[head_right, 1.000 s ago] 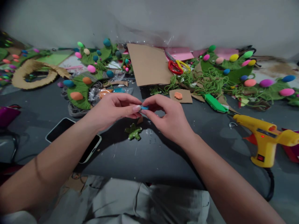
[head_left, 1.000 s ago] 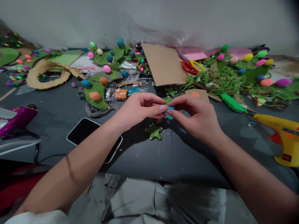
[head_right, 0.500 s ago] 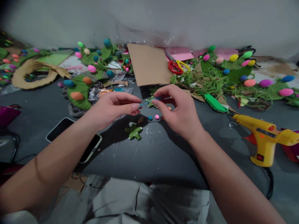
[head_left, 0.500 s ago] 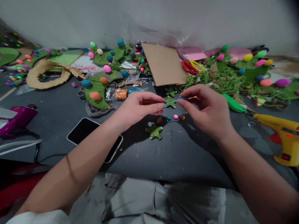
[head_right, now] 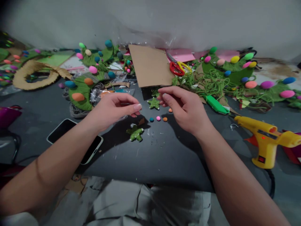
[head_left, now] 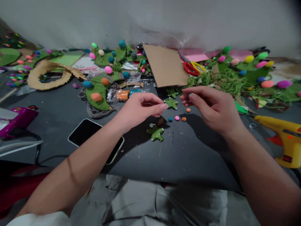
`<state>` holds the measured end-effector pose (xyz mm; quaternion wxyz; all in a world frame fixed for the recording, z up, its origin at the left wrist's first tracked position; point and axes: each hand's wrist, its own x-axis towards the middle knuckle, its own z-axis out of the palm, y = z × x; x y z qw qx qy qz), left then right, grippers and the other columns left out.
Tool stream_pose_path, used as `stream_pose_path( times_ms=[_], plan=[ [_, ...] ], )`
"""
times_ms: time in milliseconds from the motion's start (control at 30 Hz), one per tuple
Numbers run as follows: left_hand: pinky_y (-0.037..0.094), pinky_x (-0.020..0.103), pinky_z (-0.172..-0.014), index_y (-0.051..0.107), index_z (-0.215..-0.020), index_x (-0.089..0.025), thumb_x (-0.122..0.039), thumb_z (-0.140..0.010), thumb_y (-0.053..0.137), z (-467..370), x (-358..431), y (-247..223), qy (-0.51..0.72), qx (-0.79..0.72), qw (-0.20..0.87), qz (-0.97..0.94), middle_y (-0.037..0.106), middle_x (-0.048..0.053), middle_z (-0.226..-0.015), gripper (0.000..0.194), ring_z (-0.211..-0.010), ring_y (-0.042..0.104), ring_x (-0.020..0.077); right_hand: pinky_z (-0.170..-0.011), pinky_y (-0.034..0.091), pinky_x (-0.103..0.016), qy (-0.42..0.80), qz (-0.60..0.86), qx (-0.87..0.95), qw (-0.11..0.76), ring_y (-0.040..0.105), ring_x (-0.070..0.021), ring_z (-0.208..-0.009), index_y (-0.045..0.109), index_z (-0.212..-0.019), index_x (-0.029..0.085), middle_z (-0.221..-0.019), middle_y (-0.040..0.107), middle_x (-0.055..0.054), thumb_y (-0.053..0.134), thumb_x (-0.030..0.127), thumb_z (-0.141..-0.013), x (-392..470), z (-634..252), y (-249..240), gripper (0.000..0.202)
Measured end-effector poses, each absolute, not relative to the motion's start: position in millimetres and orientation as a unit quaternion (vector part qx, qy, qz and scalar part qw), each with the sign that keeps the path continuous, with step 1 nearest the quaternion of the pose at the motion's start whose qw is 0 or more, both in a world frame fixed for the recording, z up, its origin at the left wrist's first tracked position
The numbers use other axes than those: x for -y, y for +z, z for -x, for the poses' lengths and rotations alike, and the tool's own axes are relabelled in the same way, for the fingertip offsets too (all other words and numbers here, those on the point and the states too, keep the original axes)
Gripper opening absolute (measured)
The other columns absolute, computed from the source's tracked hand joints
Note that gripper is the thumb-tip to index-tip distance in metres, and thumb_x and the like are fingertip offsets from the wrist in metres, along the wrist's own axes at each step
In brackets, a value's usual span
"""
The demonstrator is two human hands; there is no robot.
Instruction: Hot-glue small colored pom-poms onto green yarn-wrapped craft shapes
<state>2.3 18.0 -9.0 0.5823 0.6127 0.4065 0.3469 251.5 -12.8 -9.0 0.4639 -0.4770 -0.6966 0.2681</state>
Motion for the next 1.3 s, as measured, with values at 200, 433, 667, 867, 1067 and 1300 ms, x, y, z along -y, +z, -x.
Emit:
stream_pose_path(
  times_ms=[200,433,667,867,1067,1300],
  plan=[
    [0.06,0.033,-0.095,0.081,-0.108,-0.015,-0.03,-0.083,0.086,-2.8,-15.7,-6.1,0.339,-0.41,0.572,-0.624,0.082,0.01,-0.109,0.029,-0.1,0.077,0.02,-0.072,0.06,-0.036,0.204,0.482,0.735,0.431,0.071,-0.0205,-0.077,0.078,-0.092,0.027,-0.091,0.08,-0.003,0.081,0.033,-0.089,18.6,-244.3,-7.2,0.007],
    [0.058,0.036,-0.107,0.078,-0.124,-0.016,-0.02,-0.083,0.085,-0.4,-15.7,-5.6,0.335,-0.356,0.625,-0.608,0.077,0.013,-0.13,0.041,-0.13,0.07,0.0271,-0.083,0.062,-0.037,0.214,0.481,0.741,0.417,0.077,-0.0227,-0.091,0.078,-0.116,0.026,-0.106,0.081,-0.005,0.065,0.031,-0.1,17.3,-245.3,-15.5,0.02],
    [0.064,0.032,-0.088,0.081,-0.108,-0.017,-0.034,-0.082,0.088,-0.4,-14.4,-2.4,0.326,-0.358,0.607,-0.63,0.083,0.009,-0.105,0.032,-0.096,0.079,0.0213,-0.074,0.059,-0.034,0.203,0.478,0.761,0.389,0.075,-0.021,-0.083,0.079,-0.106,0.028,-0.097,0.081,-0.003,0.067,0.036,-0.099,18.2,-244.3,-11.3,0.016],
    [0.059,0.024,-0.07,0.079,-0.098,-0.017,-0.031,-0.066,0.099,2.2,-16.1,-1.3,0.356,-0.382,0.562,-0.641,0.08,0.005,-0.091,0.041,-0.077,0.075,0.015,-0.073,0.057,-0.033,0.196,0.485,0.749,0.407,0.073,-0.0208,-0.084,0.079,-0.1,0.024,-0.098,0.081,-0.005,0.072,0.036,-0.096,16.8,-246.0,-13.6,0.015],
    [0.059,0.023,-0.074,0.078,-0.099,-0.018,-0.033,-0.068,0.098,4.1,-17.8,-2.9,0.365,-0.379,0.576,-0.626,0.079,0.005,-0.091,0.04,-0.082,0.074,0.0145,-0.068,0.056,-0.033,0.193,0.476,0.756,0.406,0.07,-0.0192,-0.076,0.078,-0.098,0.024,-0.089,0.078,-0.003,0.072,0.038,-0.096,18.2,-243.0,-12.4,0.016],
    [0.058,0.024,-0.066,0.076,-0.101,-0.016,-0.035,-0.071,0.096,1.2,-17.4,-0.5,0.365,-0.384,0.587,-0.612,0.075,0.003,-0.085,0.04,-0.066,0.07,0.0113,-0.069,0.059,-0.036,0.19,0.47,0.769,0.389,0.071,-0.0208,-0.074,0.077,-0.097,0.029,-0.089,0.079,-0.002,0.069,0.036,-0.098,18.6,-242.3,-10.1,0.011]
  ],
)
